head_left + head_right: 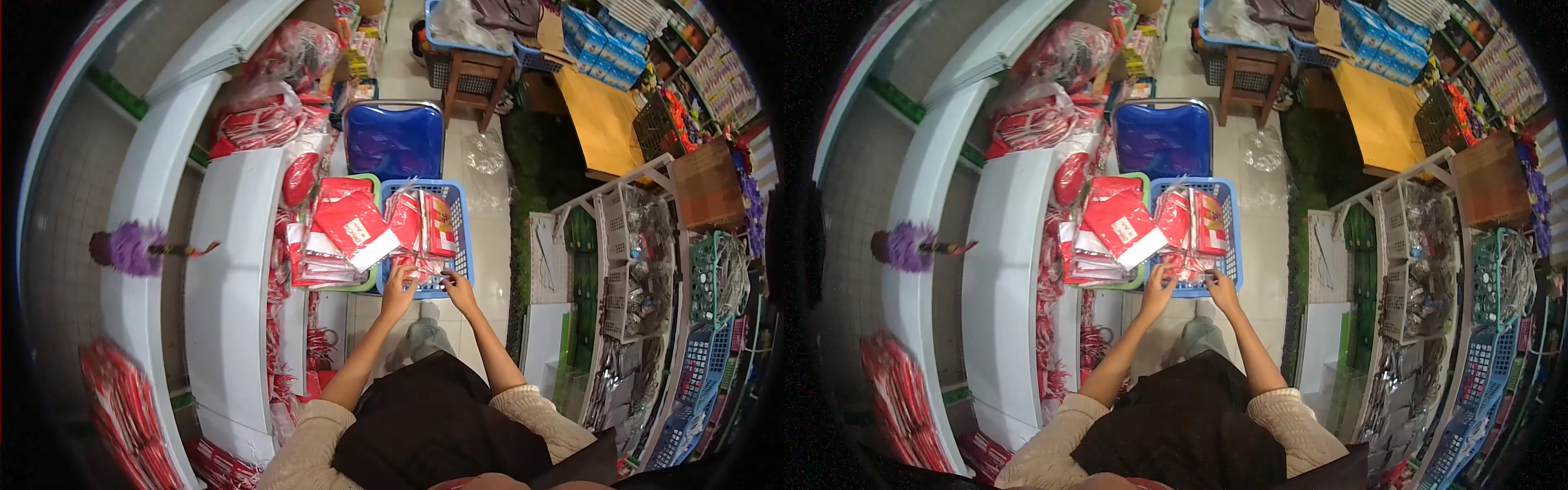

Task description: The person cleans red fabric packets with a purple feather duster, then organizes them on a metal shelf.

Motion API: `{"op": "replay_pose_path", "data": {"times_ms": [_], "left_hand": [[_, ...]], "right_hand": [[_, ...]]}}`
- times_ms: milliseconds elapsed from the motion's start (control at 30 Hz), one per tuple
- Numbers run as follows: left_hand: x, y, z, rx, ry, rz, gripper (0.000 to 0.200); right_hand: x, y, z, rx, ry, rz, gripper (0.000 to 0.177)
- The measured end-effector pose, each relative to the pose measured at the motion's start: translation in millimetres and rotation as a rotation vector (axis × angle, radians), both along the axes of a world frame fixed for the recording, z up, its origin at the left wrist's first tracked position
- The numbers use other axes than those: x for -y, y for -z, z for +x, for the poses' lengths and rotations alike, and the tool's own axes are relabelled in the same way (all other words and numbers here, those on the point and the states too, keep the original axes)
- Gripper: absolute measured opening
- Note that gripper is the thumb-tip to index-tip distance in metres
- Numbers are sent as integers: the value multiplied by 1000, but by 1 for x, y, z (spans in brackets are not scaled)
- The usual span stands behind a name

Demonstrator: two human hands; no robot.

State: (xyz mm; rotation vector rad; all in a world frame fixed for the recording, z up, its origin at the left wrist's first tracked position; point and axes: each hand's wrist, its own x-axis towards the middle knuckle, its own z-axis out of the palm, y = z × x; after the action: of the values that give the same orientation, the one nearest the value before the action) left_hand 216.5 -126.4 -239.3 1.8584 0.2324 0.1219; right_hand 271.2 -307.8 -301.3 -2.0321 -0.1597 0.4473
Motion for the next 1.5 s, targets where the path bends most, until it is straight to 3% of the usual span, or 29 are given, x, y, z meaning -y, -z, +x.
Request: {"op": "replay_pose_path", "data": {"times_ms": [233,300,433,533,633,700,767,867,933,1033,1167,1267,1300,1433,1500], "left_hand": [[1,90,41,-165,35,61,28],[0,102,52,-211,62,79,29],[3,139,76,-280,96,25,37],[13,146,96,-308,80,70,38],[22,204,104,-274,28,47,39],[27,228,109,-389,40,-240,43],[25,224,120,-609,15,-624,45],[33,215,120,-727,-201,-855,48],[33,208,116,-733,-151,-865,53],[35,205,119,-732,-117,-1039,56],[50,186,130,-711,-27,-695,61],[45,158,148,-850,-132,-1058,59],[42,140,151,-786,-62,-1066,58],[42,99,173,-465,-147,-1337,62],[26,105,179,-348,14,-1536,64]], "right_hand": [[7,65,43,-178,26,-93,26],[7,107,53,-50,56,-66,26],[-16,111,86,-152,181,-6,29],[-30,119,104,-92,155,-142,31],[-40,122,122,-93,135,-158,37],[-45,123,127,-119,89,-210,43],[-52,126,130,-92,95,-282,43],[-50,136,130,-58,109,-311,37],[-43,143,127,-151,109,-277,34],[-32,138,127,8,179,-262,28],[-32,94,134,52,285,-145,19],[-27,56,129,-31,253,-44,28],[-30,39,127,-8,253,12,25],[-37,-25,120,109,156,159,19],[-44,-60,122,125,112,262,21]]}}
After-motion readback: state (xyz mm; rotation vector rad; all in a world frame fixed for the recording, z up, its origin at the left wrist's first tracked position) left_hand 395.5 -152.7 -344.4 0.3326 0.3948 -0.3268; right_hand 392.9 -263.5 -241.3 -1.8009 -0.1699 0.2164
